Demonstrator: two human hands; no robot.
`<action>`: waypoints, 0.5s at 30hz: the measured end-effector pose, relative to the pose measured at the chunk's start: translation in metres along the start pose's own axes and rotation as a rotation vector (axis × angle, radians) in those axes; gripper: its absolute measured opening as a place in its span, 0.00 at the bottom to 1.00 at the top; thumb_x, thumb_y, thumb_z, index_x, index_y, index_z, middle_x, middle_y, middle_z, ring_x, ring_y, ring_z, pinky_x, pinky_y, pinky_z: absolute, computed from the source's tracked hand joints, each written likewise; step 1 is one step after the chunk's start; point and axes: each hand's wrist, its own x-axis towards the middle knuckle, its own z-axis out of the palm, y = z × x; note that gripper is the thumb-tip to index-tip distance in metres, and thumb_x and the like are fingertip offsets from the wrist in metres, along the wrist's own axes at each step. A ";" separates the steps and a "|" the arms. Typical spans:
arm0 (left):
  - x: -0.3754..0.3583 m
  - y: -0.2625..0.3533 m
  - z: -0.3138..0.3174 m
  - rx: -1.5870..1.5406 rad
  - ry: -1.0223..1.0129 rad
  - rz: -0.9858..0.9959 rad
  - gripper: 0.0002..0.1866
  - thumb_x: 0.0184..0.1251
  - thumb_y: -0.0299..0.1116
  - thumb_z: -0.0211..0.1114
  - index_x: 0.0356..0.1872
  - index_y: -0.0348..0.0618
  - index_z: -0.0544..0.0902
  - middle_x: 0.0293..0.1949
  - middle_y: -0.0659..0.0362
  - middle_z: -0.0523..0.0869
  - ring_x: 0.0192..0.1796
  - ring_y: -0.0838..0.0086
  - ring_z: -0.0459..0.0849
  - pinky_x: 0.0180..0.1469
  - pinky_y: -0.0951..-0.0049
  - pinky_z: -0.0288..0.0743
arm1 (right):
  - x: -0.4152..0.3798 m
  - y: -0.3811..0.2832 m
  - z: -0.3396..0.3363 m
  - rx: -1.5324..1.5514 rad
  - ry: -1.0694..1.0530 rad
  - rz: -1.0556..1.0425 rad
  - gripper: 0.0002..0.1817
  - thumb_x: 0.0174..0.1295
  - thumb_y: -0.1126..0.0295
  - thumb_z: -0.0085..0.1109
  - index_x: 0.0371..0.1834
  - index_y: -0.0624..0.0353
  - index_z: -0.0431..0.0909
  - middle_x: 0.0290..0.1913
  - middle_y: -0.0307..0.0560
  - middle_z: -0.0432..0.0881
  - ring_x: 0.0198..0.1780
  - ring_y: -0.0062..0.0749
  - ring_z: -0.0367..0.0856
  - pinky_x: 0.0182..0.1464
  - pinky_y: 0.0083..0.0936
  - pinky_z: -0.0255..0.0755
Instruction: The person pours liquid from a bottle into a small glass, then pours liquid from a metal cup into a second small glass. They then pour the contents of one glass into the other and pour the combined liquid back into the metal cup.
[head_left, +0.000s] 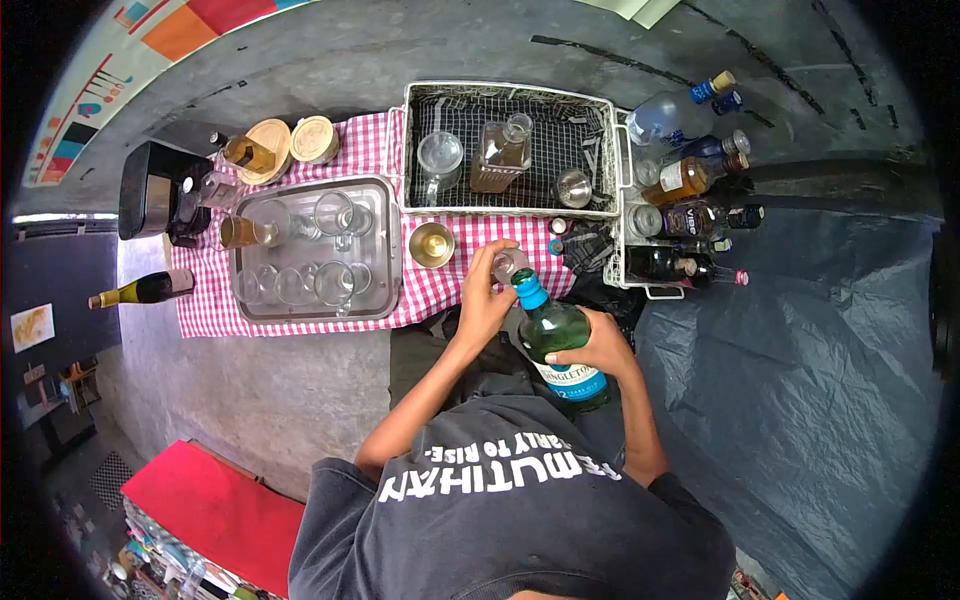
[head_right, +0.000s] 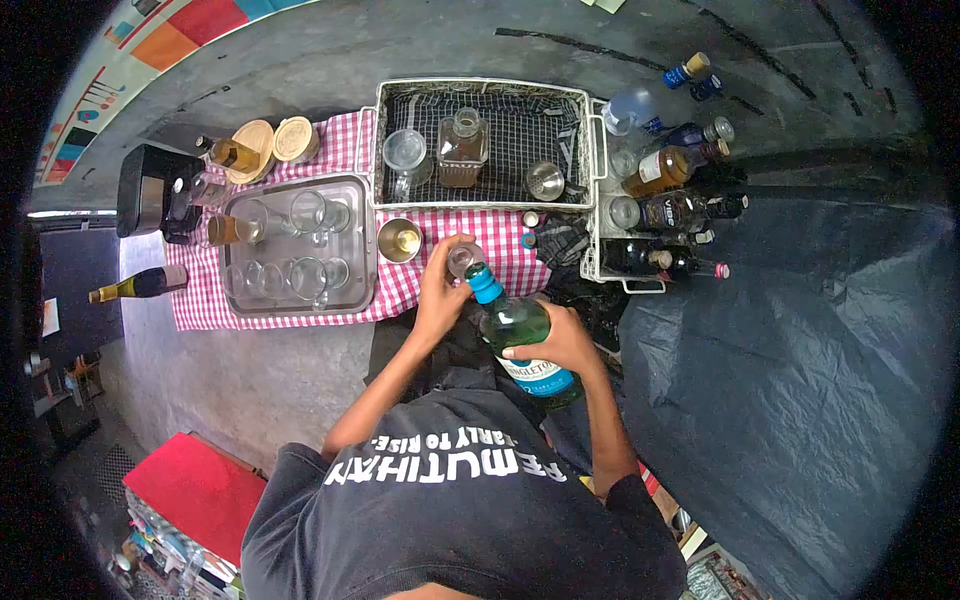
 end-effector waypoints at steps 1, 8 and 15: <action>-0.001 0.000 0.000 0.031 0.003 0.010 0.29 0.48 0.17 0.62 0.57 0.40 0.74 0.52 0.51 0.76 0.56 0.60 0.78 0.58 0.66 0.71 | 0.000 -0.001 0.000 0.012 -0.002 -0.002 0.31 0.38 0.61 0.81 0.47 0.60 0.82 0.40 0.46 0.88 0.40 0.30 0.85 0.48 0.30 0.77; 0.003 -0.007 0.003 0.051 -0.005 0.055 0.29 0.48 0.13 0.61 0.57 0.39 0.73 0.52 0.54 0.74 0.57 0.68 0.76 0.60 0.69 0.69 | 0.004 0.003 -0.001 0.044 -0.038 0.067 0.28 0.39 0.67 0.80 0.47 0.63 0.83 0.40 0.45 0.88 0.40 0.24 0.84 0.47 0.26 0.76; 0.003 -0.015 0.004 0.057 -0.012 0.035 0.30 0.48 0.13 0.59 0.58 0.39 0.72 0.52 0.54 0.74 0.57 0.68 0.76 0.60 0.70 0.69 | 0.004 0.002 0.002 -0.012 -0.012 0.095 0.27 0.39 0.66 0.80 0.46 0.63 0.83 0.39 0.44 0.88 0.40 0.23 0.84 0.47 0.25 0.77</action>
